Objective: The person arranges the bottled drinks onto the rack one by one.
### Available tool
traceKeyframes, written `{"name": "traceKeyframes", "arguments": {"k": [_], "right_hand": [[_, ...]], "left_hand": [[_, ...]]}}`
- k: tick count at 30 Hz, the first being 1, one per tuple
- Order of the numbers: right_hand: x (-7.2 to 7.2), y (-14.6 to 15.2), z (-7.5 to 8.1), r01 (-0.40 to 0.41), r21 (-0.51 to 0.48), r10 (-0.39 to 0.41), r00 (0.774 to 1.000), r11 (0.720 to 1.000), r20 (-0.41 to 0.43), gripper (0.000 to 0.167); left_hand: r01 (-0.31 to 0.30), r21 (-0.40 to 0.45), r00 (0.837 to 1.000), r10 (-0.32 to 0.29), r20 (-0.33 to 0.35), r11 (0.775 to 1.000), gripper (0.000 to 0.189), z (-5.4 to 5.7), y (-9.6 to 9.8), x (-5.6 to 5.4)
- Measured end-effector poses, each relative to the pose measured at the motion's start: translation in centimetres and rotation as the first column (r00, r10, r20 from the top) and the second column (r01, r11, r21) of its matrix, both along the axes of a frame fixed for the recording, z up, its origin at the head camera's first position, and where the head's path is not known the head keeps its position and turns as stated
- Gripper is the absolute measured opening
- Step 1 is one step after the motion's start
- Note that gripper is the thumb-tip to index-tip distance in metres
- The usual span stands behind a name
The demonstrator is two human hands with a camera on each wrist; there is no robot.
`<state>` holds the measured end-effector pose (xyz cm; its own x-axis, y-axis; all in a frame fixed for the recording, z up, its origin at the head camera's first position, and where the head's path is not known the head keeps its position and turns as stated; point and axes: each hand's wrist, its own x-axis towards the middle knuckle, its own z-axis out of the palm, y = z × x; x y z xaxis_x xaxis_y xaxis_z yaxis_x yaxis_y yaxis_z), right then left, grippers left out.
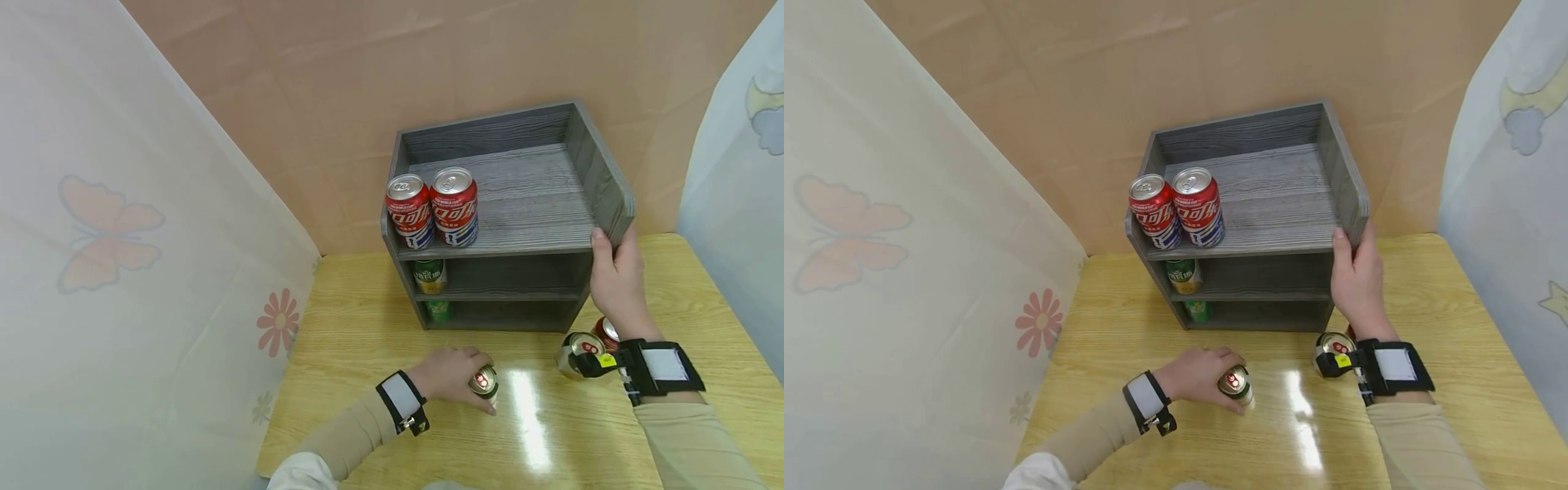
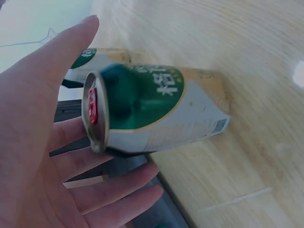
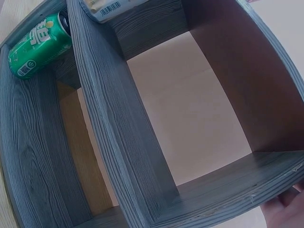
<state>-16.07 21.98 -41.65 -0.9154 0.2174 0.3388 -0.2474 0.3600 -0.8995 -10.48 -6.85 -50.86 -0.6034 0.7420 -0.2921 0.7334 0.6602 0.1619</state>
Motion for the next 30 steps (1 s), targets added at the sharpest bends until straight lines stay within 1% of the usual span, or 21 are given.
{"name": "traceKeyframes", "arguments": {"k": [3, 6, 10, 13, 16, 20, 24, 30], "right_hand": [[0.0, 0.1, 0.0, -0.003, -0.001, 0.003, 1.000, 1.000, 0.004, 0.048], [0.0, 0.1, 0.0, -0.005, -0.004, 0.005, 1.000, 1.000, 0.008, 0.048], [0.0, 0.0, 0.0, -0.004, -0.004, 0.004, 1.000, 1.000, 0.001, 0.049], [0.0, -0.1, 0.1, -0.001, -0.002, 0.001, 1.000, 1.000, -0.007, 0.049], [0.0, -0.1, 0.0, 0.001, -0.001, -0.001, 1.000, 1.000, -0.008, 0.048], [0.0, 0.0, 0.0, -0.001, -0.002, 0.001, 1.000, 1.000, -0.007, 0.049], [0.0, 0.0, 0.0, -0.007, -0.001, 0.007, 1.000, 1.000, -0.011, 0.050], [0.0, 0.0, 0.1, -0.007, -0.001, 0.007, 1.000, 1.000, -0.015, 0.049]], "left_hand": [[-0.008, -0.003, 1.000, 0.008, 0.009, 1.000, 0.094, -0.3, 0.1, 0.3], [-0.005, 0.000, 1.000, 0.005, 0.005, 1.000, 0.094, -0.9, 0.3, 0.5], [-0.008, -0.011, 0.999, 0.008, -0.039, 1.000, 0.087, -1.9, 0.6, 1.0], [-0.028, -0.015, 0.997, 0.027, -0.073, 0.999, 0.079, -2.5, 0.8, 1.2], [-0.047, -0.006, 0.995, 0.046, -0.090, 0.999, 0.075, -2.7, 0.9, 1.4], [-0.058, -0.001, 0.993, 0.057, -0.105, 0.998, 0.073, -2.7, 1.1, 1.5], [-0.063, 0.011, 0.992, 0.063, -0.108, 0.998, 0.073, -2.6, 1.1, 1.6], [-0.083, 0.064, 0.992, 0.089, -0.091, 0.994, 0.073, -2.9, 1.1, 1.6]]}}
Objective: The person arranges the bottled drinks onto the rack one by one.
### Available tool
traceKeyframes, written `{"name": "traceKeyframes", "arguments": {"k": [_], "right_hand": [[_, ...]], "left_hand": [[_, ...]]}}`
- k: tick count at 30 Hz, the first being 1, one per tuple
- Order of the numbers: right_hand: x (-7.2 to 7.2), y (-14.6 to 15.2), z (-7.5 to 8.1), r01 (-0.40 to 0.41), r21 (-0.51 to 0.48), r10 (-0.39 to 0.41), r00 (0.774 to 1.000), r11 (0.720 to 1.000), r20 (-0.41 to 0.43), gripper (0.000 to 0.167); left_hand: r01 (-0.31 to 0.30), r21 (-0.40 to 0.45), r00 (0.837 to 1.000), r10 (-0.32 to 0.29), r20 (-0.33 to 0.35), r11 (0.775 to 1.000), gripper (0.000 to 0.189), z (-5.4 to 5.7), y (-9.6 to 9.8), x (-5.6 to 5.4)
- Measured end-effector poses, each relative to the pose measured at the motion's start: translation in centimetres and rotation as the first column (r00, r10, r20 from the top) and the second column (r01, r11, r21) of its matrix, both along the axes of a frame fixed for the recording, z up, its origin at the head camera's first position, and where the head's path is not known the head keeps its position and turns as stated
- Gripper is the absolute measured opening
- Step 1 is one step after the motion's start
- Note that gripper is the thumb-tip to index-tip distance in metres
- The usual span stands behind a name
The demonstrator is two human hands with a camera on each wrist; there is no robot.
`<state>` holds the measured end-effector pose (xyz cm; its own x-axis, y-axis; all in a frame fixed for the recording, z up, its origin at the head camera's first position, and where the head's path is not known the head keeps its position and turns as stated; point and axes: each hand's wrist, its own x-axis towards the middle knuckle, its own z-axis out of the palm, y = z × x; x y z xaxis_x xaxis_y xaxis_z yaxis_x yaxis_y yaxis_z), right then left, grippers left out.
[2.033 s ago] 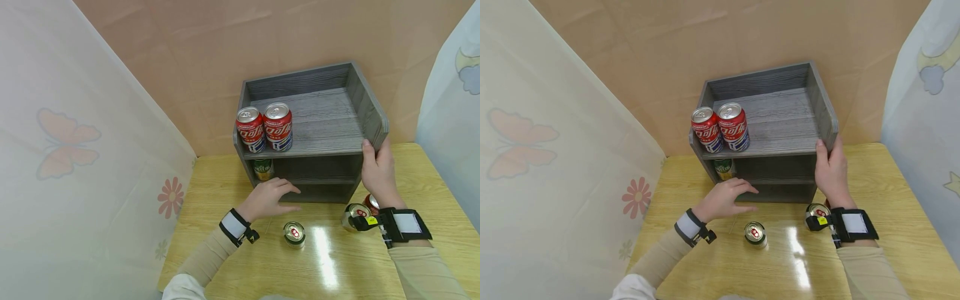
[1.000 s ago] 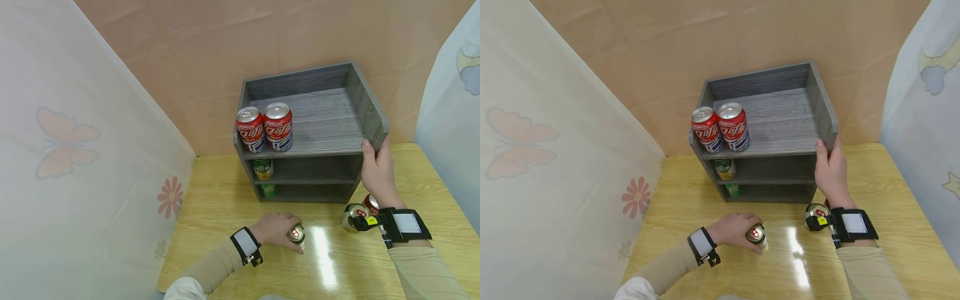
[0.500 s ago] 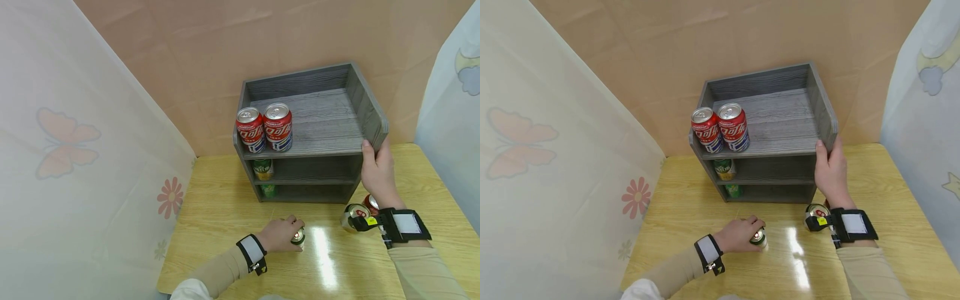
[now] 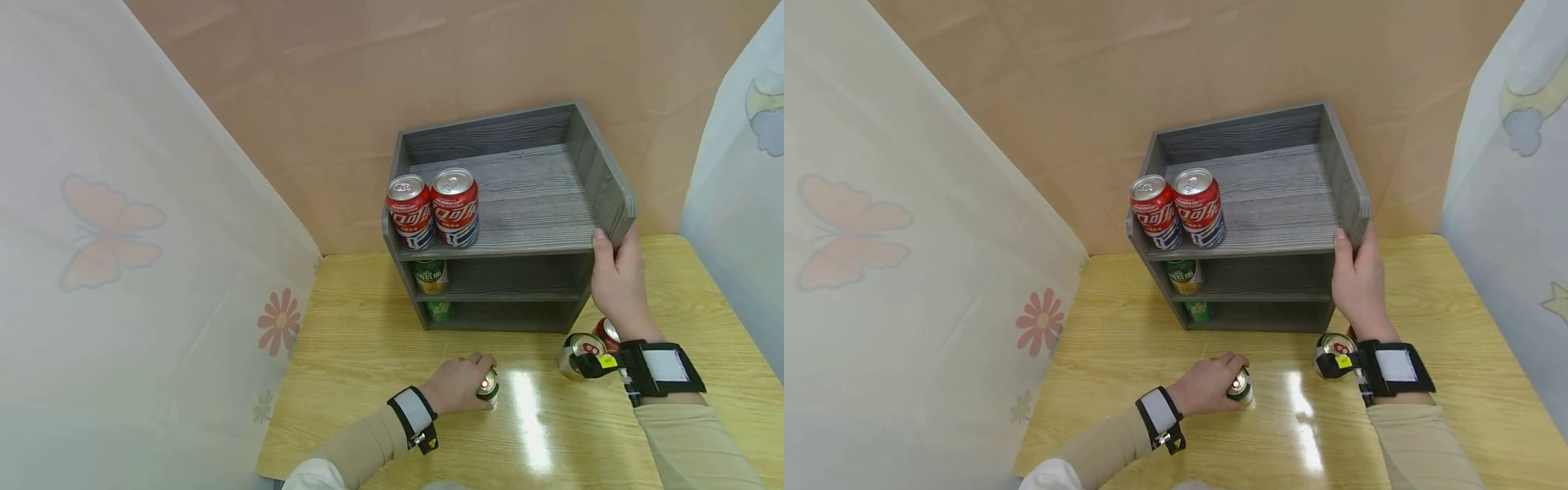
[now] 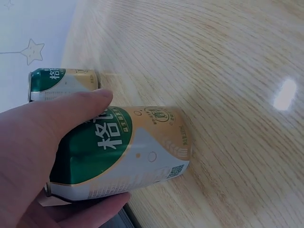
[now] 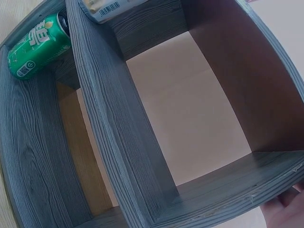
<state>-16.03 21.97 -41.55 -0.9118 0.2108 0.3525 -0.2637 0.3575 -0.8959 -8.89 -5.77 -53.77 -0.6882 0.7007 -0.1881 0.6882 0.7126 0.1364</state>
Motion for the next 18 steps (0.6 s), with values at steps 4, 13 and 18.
{"name": "traceKeyframes", "arguments": {"k": [4, 13, 18], "right_hand": [[0.03, 0.05, -0.11, 0.004, -0.002, -0.004, 1.000, 1.000, 0.006, 0.049], [-0.02, -0.03, -0.16, 0.015, 0.001, -0.015, 1.000, 1.000, 0.016, 0.049], [-0.11, -0.02, -0.18, 0.015, -0.003, -0.014, 1.000, 1.000, 0.008, 0.049]], "left_hand": [[-0.012, 0.032, 1.000, 0.011, 0.020, 0.999, 0.069, -0.14, -0.06, -0.06], [0.018, 0.077, 0.999, -0.020, 0.025, 0.997, 0.062, -0.39, -0.41, -0.12], [0.035, 0.112, 0.998, -0.041, 0.046, 0.993, 0.062, 0.02, -0.50, -0.32]]}}
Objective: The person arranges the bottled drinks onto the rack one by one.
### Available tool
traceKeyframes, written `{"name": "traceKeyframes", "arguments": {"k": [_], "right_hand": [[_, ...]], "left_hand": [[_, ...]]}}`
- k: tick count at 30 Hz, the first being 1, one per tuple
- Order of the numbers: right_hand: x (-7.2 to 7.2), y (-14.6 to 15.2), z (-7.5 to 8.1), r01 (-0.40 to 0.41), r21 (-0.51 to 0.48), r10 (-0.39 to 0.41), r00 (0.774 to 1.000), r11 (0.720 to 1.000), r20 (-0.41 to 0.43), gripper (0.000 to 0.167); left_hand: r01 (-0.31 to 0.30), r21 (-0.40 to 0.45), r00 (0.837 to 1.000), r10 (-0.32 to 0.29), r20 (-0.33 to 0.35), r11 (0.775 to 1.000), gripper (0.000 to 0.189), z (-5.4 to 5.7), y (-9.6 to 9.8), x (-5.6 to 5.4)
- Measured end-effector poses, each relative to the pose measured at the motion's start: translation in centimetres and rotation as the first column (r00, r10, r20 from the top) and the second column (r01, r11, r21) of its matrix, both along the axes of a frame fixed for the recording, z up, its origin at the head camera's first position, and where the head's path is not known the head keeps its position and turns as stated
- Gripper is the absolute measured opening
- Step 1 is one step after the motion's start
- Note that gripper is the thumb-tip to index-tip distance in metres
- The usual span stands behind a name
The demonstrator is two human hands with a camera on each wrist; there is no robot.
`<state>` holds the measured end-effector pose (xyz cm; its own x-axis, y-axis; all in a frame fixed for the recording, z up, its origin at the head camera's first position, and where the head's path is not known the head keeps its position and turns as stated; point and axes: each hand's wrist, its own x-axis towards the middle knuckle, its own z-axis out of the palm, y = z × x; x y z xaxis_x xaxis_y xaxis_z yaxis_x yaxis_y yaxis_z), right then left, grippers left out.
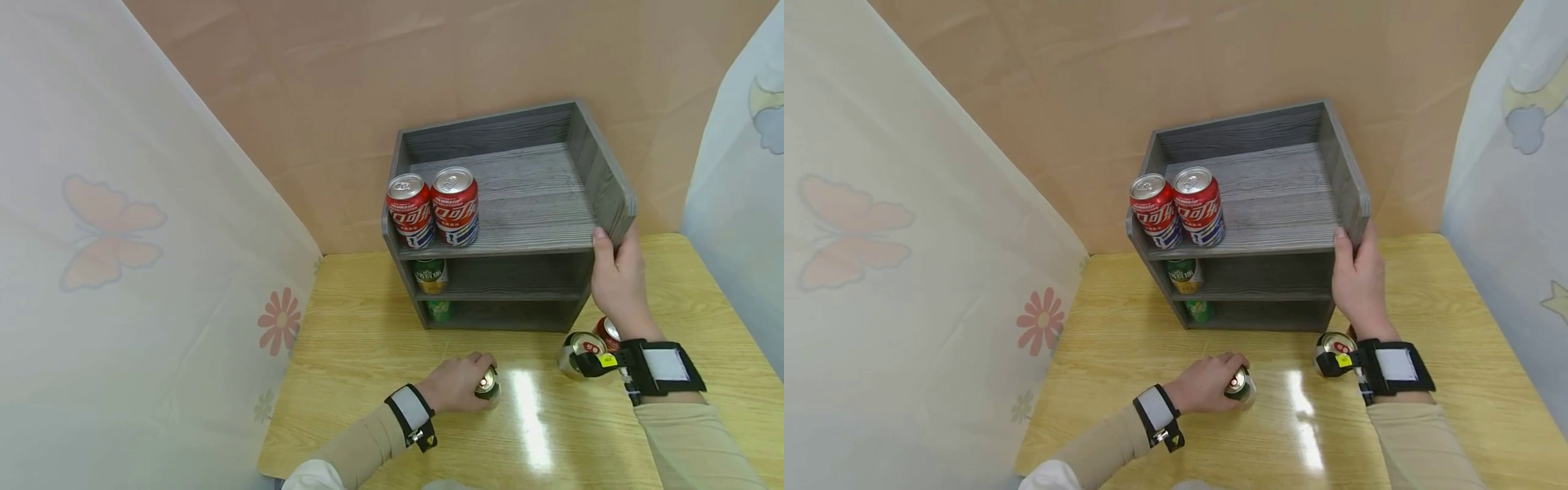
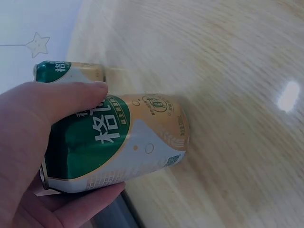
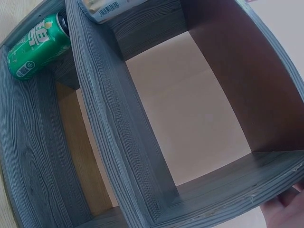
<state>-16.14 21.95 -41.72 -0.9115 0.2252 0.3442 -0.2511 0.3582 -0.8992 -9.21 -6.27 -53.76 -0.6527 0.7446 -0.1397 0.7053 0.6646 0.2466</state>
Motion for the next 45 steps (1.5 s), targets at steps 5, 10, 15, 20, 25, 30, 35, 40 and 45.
{"name": "traceKeyframes", "arguments": {"k": [5, 10, 15, 20, 25, 30, 35, 40, 45], "right_hand": [[0.0, 0.0, 0.0, -0.009, -0.006, 0.009, 1.000, 1.000, -0.005, 0.048], [0.1, -0.1, 0.1, 0.000, -0.002, 0.000, 1.000, 1.000, 0.004, 0.048], [0.1, 0.0, 0.1, 0.001, -0.006, -0.001, 1.000, 1.000, 0.006, 0.048], [0.0, 0.0, 0.2, -0.001, -0.009, 0.001, 1.000, 1.000, 0.003, 0.048], [-0.1, 0.0, 0.1, -0.007, -0.005, 0.007, 1.000, 1.000, 0.001, 0.048], [-0.1, 0.1, -0.1, -0.010, -0.004, 0.010, 1.000, 1.000, 0.000, 0.049], [-0.1, 0.0, -0.1, -0.007, -0.003, 0.007, 1.000, 1.000, -0.002, 0.048], [0.0, 0.1, 0.0, -0.008, -0.004, 0.009, 1.000, 1.000, 0.005, 0.049], [0.0, 0.1, 0.0, -0.009, -0.002, 0.009, 1.000, 1.000, 0.019, 0.049]], "left_hand": [[-0.012, 0.040, 1.000, 0.011, 0.029, 0.999, 0.060, 0.9, 0.0, -0.5], [-0.020, 0.088, 0.999, 0.016, 0.039, 0.996, 0.060, 2.0, -0.1, -1.1], [-0.034, 0.120, 0.998, 0.028, 0.054, 0.992, 0.062, 3.2, -0.4, -2.0], [-0.044, 0.173, 0.998, 0.036, 0.046, 0.984, 0.066, 4.4, -0.8, -2.9], [-0.050, 0.229, 0.999, 0.051, 0.000, 0.972, 0.067, 5.6, -1.0, -3.6], [-0.053, 0.254, 0.995, 0.072, -0.067, 0.966, 0.067, 7.0, -1.1, -4.1], [-0.055, 0.289, 0.988, 0.094, -0.123, 0.956, 0.069, 8.3, -1.2, -4.4], [-0.030, 0.366, 0.982, 0.095, -0.164, 0.930, 0.070, 9.9, -1.3, -4.6], [0.011, 0.405, 0.969, 0.091, -0.232, 0.914, 0.069, 11.2, -1.3, -4.9]]}}
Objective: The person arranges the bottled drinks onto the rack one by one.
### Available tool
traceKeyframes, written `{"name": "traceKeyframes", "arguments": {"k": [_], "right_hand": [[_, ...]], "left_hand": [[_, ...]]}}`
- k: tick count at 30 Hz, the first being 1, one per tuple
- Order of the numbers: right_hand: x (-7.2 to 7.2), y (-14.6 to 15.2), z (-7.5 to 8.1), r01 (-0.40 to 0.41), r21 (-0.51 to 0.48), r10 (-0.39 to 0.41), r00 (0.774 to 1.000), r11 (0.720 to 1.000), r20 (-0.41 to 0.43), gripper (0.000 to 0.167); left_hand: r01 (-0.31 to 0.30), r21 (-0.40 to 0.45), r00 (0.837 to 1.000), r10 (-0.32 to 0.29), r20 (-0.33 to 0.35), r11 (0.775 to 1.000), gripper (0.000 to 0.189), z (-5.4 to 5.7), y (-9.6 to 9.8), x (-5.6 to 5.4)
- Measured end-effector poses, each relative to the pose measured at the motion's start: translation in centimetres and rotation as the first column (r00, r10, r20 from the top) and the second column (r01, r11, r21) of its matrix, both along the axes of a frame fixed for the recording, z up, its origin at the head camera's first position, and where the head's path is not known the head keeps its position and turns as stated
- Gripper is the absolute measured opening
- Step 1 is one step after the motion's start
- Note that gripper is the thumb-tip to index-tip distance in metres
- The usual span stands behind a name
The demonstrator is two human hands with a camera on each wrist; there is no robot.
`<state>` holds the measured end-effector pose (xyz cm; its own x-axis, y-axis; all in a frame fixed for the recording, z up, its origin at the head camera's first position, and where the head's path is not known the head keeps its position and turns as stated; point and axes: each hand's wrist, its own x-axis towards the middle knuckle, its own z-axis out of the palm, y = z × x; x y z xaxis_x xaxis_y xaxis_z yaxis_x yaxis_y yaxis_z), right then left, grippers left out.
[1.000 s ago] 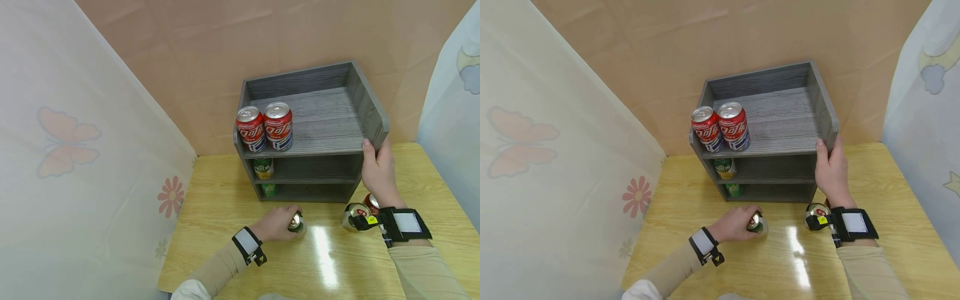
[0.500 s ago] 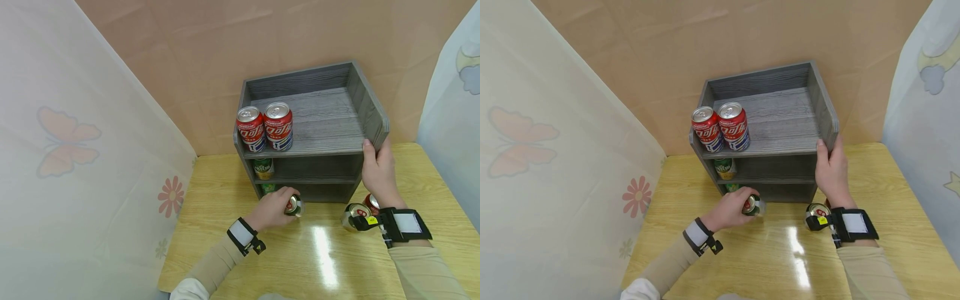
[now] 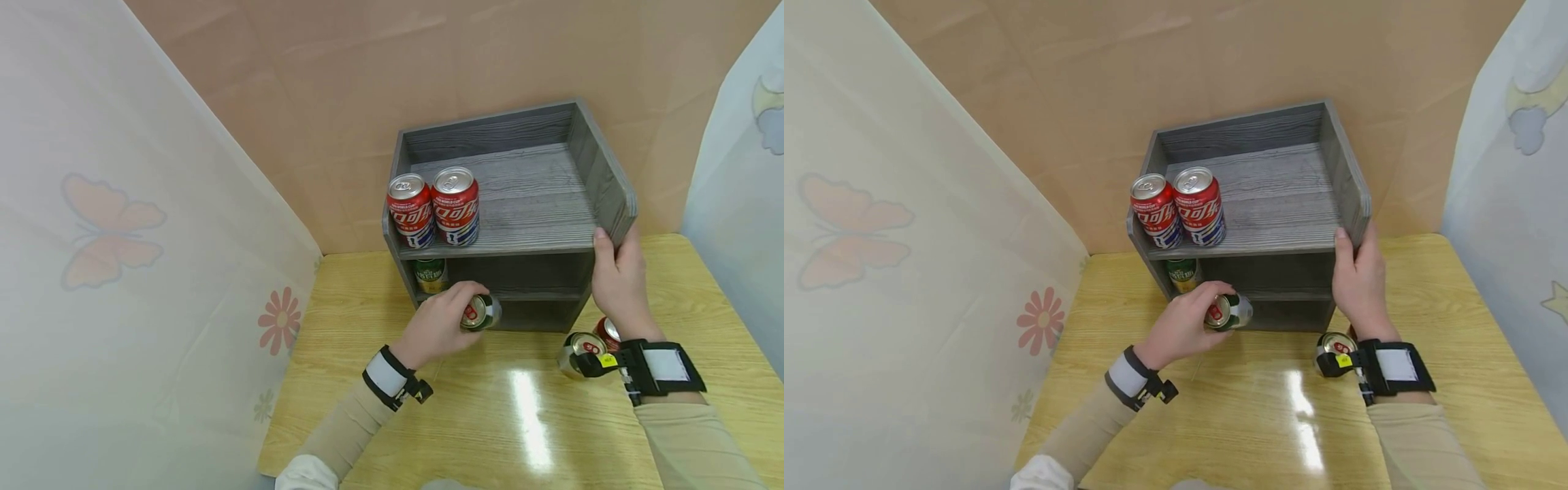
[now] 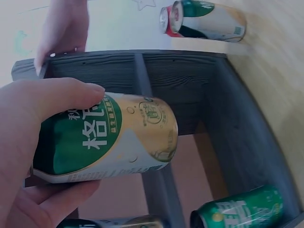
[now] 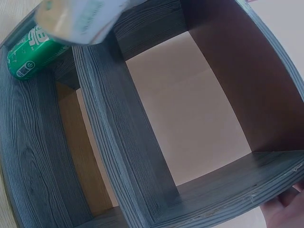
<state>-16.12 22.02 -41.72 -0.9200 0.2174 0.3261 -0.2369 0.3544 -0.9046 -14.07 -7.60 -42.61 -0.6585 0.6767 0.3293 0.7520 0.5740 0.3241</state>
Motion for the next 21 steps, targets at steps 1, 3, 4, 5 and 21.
{"name": "traceKeyframes", "arguments": {"k": [1, 3, 4, 5, 21], "right_hand": [[0.0, 0.0, 0.0, -0.001, -0.001, 0.001, 1.000, 1.000, 0.002, 0.049], [0.0, 0.0, -0.1, -0.001, -0.002, 0.001, 1.000, 1.000, 0.005, 0.049], [0.0, 0.0, -0.1, -0.001, -0.002, 0.001, 1.000, 1.000, 0.005, 0.049], [0.0, 0.1, -0.1, -0.001, -0.003, 0.001, 1.000, 1.000, 0.004, 0.049], [0.0, 0.0, 0.0, -0.001, -0.002, 0.001, 1.000, 1.000, -0.004, 0.049]], "left_hand": [[0.003, 0.001, 1.000, -0.003, -0.017, 1.000, 0.068, 0.2, 0.0, -0.1], [0.006, 0.002, 0.999, -0.006, -0.050, 1.000, 0.067, 0.5, 0.1, -0.3], [0.006, 0.001, 0.998, -0.006, -0.066, 1.000, 0.067, 0.6, 0.1, -0.4], [0.004, -0.001, 0.997, -0.004, -0.081, 1.000, 0.066, 0.7, 0.1, -0.5], [-0.067, -0.096, 0.983, 0.049, -0.175, 0.993, 0.071, 1.2, 0.4, -2.1]]}}
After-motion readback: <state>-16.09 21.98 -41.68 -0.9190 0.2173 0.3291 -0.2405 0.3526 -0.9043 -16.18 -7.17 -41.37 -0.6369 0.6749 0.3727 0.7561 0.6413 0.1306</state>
